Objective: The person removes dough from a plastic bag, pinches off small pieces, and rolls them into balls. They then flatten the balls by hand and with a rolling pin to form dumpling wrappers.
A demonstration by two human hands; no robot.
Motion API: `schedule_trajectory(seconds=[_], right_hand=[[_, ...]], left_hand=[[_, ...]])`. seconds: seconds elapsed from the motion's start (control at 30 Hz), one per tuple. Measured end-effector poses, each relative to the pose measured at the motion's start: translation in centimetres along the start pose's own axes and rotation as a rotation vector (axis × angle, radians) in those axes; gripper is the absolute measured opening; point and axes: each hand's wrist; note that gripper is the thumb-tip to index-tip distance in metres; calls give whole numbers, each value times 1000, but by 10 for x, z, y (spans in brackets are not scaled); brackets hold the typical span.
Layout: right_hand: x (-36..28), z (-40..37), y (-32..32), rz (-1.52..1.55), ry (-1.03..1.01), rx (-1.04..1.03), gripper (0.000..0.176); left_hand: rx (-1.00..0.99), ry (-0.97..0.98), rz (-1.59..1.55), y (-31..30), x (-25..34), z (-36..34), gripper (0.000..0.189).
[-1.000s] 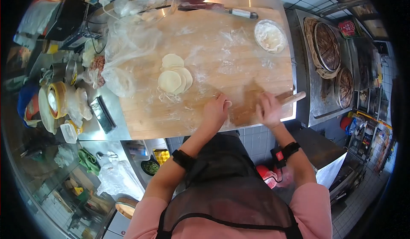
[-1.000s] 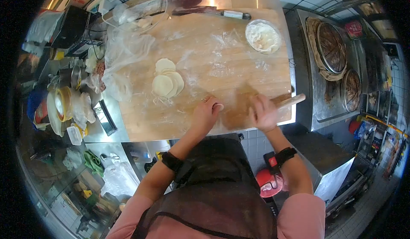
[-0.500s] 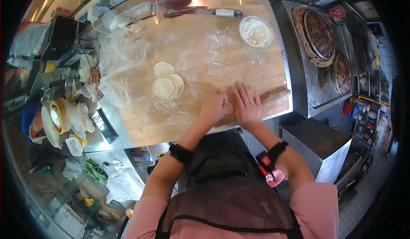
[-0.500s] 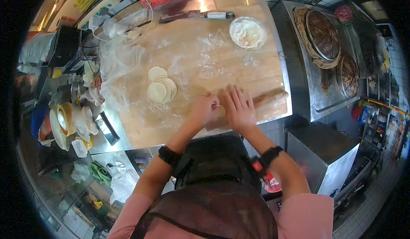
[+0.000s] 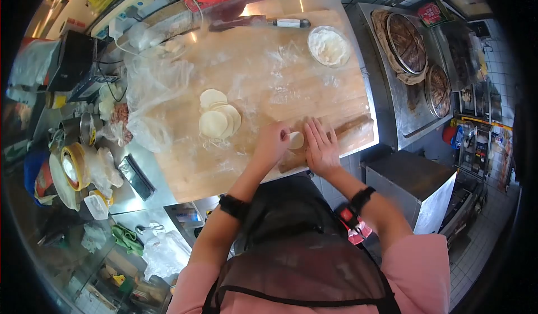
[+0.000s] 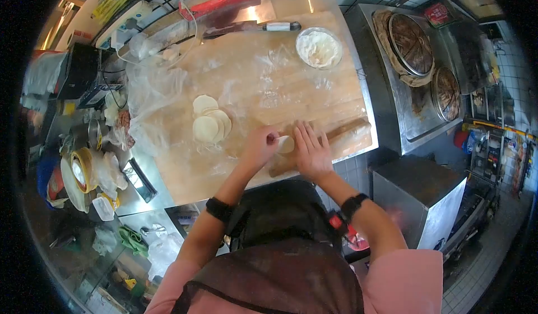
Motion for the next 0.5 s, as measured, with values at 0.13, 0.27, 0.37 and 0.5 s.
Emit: schedule_trajectory(seconds=[0.13,0.27,0.37,0.5], right_hand=[[-6,54,8,-56,3,59,60],[-3,108,22,-149,-44,148,67],[-7,70,20,-20,57,124,67],[-9,14,10,-80,40,22,63]], left_hand=[[-76,1,182,-4,10,-15,8],[55,111,139,-5,7,12,6],[-18,165,225,-4,-3,14,5],[41,42,36,-15,-15,-8,8]])
Point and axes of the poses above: each hand's wrist, its own z-axis towards the middle knuckle, its own y-axis out of the palm, x = y × z, and after that the axes turned 8 degrees about x, right-handed
